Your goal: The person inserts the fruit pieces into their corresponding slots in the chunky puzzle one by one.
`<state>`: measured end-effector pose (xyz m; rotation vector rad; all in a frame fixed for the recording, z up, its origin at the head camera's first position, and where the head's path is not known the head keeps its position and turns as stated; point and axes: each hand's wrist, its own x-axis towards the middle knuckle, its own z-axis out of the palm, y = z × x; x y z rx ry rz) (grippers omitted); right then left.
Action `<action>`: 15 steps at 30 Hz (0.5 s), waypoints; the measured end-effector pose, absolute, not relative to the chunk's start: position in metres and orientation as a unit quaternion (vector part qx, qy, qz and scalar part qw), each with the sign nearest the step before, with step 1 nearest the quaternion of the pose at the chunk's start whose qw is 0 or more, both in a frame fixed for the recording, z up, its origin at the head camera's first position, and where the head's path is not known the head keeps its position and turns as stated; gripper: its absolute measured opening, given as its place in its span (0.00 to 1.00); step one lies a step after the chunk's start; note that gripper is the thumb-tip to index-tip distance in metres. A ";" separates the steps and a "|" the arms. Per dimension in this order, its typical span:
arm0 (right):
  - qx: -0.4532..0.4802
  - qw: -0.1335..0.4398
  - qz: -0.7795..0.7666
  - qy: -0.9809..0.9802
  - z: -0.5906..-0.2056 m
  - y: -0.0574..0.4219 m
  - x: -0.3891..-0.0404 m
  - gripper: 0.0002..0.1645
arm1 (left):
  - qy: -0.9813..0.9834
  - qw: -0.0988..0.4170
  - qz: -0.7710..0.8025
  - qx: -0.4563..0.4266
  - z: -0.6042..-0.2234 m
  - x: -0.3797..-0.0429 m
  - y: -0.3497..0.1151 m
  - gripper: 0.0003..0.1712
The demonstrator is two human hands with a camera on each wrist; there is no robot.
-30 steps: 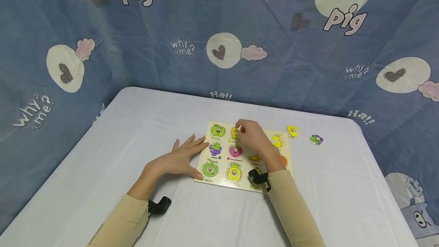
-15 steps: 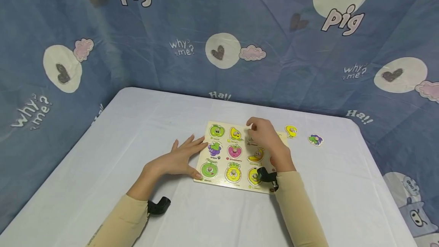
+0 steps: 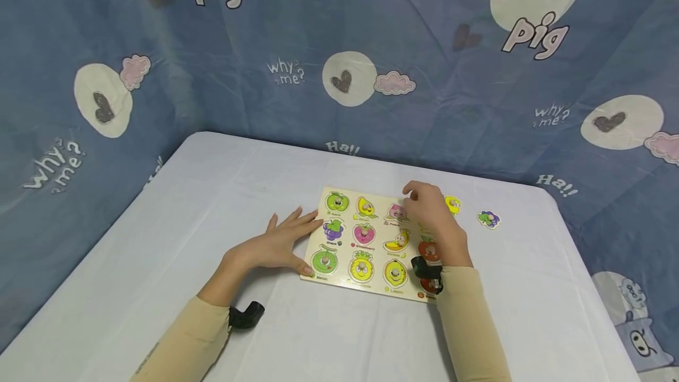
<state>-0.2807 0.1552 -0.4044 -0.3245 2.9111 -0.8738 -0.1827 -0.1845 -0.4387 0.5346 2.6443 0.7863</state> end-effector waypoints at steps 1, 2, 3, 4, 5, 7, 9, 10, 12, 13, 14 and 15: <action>-0.101 0.043 -0.286 0.952 -0.405 0.158 -0.281 0.18 | 0.929 0.164 0.274 0.188 -0.439 -0.183 -0.185 0.68; -0.099 0.044 -0.286 0.952 -0.405 0.161 -0.281 0.18 | 0.929 0.164 0.273 0.188 -0.439 -0.183 -0.185 0.68; -0.097 0.044 -0.285 0.952 -0.406 0.163 -0.281 0.18 | 0.929 0.165 0.273 0.188 -0.439 -0.183 -0.184 0.68; -0.098 0.042 -0.282 0.953 -0.406 0.166 -0.282 0.18 | 0.929 0.165 0.272 0.188 -0.439 -0.184 -0.184 0.68; -0.100 0.040 -0.279 0.954 -0.407 0.168 -0.282 0.18 | 0.929 0.165 0.271 0.189 -0.439 -0.184 -0.184 0.68; -0.105 0.037 -0.274 0.955 -0.408 0.172 -0.283 0.18 | 0.930 0.165 0.269 0.189 -0.439 -0.184 -0.184 0.68; -0.112 0.030 -0.270 0.956 -0.408 0.175 -0.284 0.18 | 0.930 0.166 0.269 0.189 -0.439 -0.184 -0.184 0.68; -0.114 0.029 -0.270 0.956 -0.409 0.176 -0.284 0.18 | 0.930 0.166 0.269 0.189 -0.439 -0.183 -0.184 0.68; -0.110 0.029 -0.271 0.956 -0.408 0.179 -0.284 0.18 | 0.929 0.167 0.270 0.189 -0.439 -0.183 -0.184 0.68; -0.107 0.029 -0.271 0.956 -0.408 0.180 -0.284 0.18 | 0.929 0.167 0.270 0.188 -0.439 -0.183 -0.184 0.68; -0.104 0.029 -0.270 0.957 -0.408 0.181 -0.284 0.19 | 0.929 0.167 0.270 0.188 -0.438 -0.183 -0.184 0.68; -0.101 0.030 -0.270 0.957 -0.408 0.182 -0.284 0.19 | 0.929 0.167 0.271 0.188 -0.438 -0.183 -0.184 0.68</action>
